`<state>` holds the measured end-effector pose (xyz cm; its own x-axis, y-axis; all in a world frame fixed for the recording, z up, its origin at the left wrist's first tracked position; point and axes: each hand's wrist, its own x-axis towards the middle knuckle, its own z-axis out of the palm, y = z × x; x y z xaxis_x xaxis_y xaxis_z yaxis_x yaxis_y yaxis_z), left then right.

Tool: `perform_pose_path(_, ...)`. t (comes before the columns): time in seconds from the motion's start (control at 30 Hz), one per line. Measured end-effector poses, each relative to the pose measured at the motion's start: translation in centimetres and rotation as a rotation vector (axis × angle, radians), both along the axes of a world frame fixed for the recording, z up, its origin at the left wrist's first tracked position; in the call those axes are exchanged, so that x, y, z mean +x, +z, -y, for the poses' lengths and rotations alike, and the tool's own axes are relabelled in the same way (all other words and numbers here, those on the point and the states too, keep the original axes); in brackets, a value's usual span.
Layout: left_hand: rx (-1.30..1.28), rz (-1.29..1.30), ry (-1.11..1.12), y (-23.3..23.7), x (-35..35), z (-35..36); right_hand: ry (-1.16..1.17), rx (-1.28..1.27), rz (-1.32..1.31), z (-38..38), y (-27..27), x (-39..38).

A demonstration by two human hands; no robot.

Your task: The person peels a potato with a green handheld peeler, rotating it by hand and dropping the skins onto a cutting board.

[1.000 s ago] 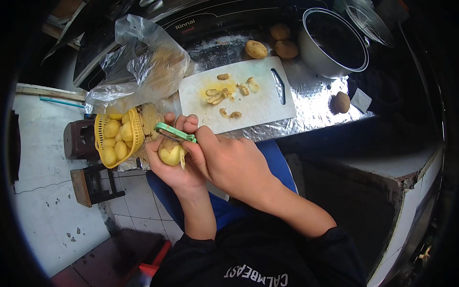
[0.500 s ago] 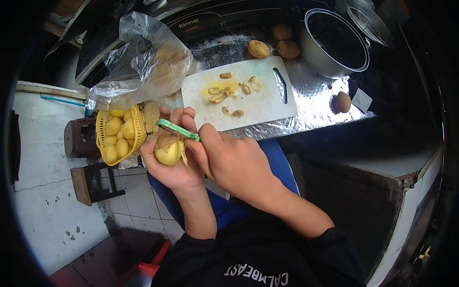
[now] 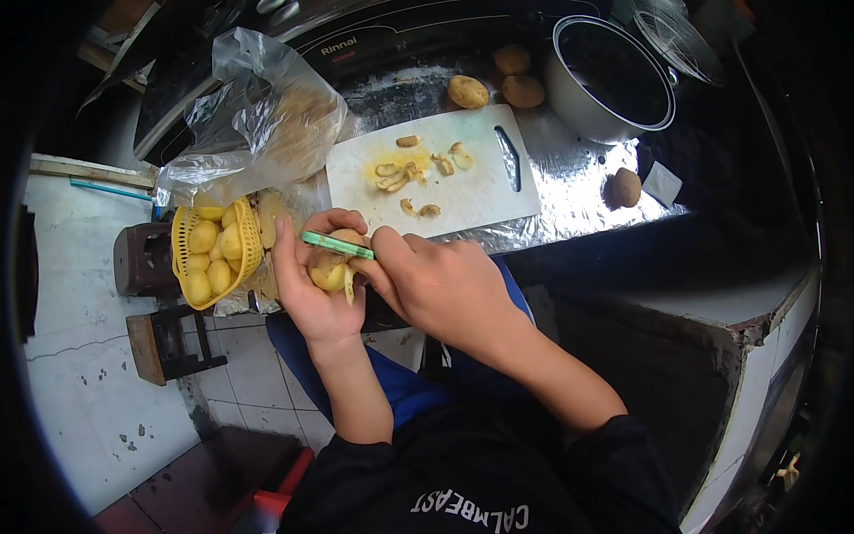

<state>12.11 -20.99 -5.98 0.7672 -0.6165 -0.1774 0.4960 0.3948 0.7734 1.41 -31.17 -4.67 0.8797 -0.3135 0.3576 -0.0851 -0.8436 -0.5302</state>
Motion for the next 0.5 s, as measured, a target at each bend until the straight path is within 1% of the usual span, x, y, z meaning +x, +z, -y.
perform_pose_path(0.03, -0.011, 0.012, 0.070, 0.0, -0.5, 0.2, 0.020, -0.005, 0.005, -0.3, 0.1, -0.1)
perform_pose_path(0.07, -0.009, 0.013, 0.067, -0.1, -0.6, 0.3, 0.039, -0.014, 0.011, -0.4, 0.1, -0.2)
perform_pose_path(0.13, -0.040, 0.133, 0.176, -0.5, -0.9, 0.2, 0.035, -0.011, 0.021, -0.8, 0.1, -0.3)
perform_pose_path(0.17, 0.005, 0.219, 0.205, -0.5, -1.1, 0.3, 0.031, -0.007, 0.043, -0.8, 0.2, -0.3)
perform_pose_path(0.2, 0.012, 0.218, 0.198, -0.6, -1.2, 0.4, 0.025, -0.003, 0.064, -0.8, 0.4, -0.2)
perform_pose_path(0.23, 0.010, 0.277, 0.221, -0.6, -1.2, 0.4, 0.018, 0.007, 0.061, -0.7, 0.7, -0.3)
perform_pose_path(0.27, 0.007, 0.338, 0.241, -0.7, -1.1, 0.4, 0.033, 0.041, 0.009, -0.6, 1.3, -0.2)
perform_pose_path(0.3, 0.021, 0.340, 0.229, -0.7, -1.1, 0.2, 0.049, 0.082, -0.043, -0.8, 1.5, -0.2)
perform_pose_path(0.37, -0.084, 0.294, 0.225, -0.6, -0.8, -0.3, 0.064, 0.094, -0.036, -1.2, 1.5, -0.3)
perform_pose_path(0.4, -0.077, 0.300, 0.222, -0.6, -0.6, -0.5, 0.085, 0.080, -0.027, -1.2, 1.4, -0.2)
perform_pose_path(0.47, -0.300, 0.152, 0.146, -0.6, -0.2, -0.9, 0.065, 0.084, -0.019, -1.4, 0.9, -0.1)
perform_pose_path(0.5, -0.291, 0.173, 0.125, -0.5, 0.0, -1.1, 0.063, 0.091, 0.023, -1.4, 0.9, 0.0)
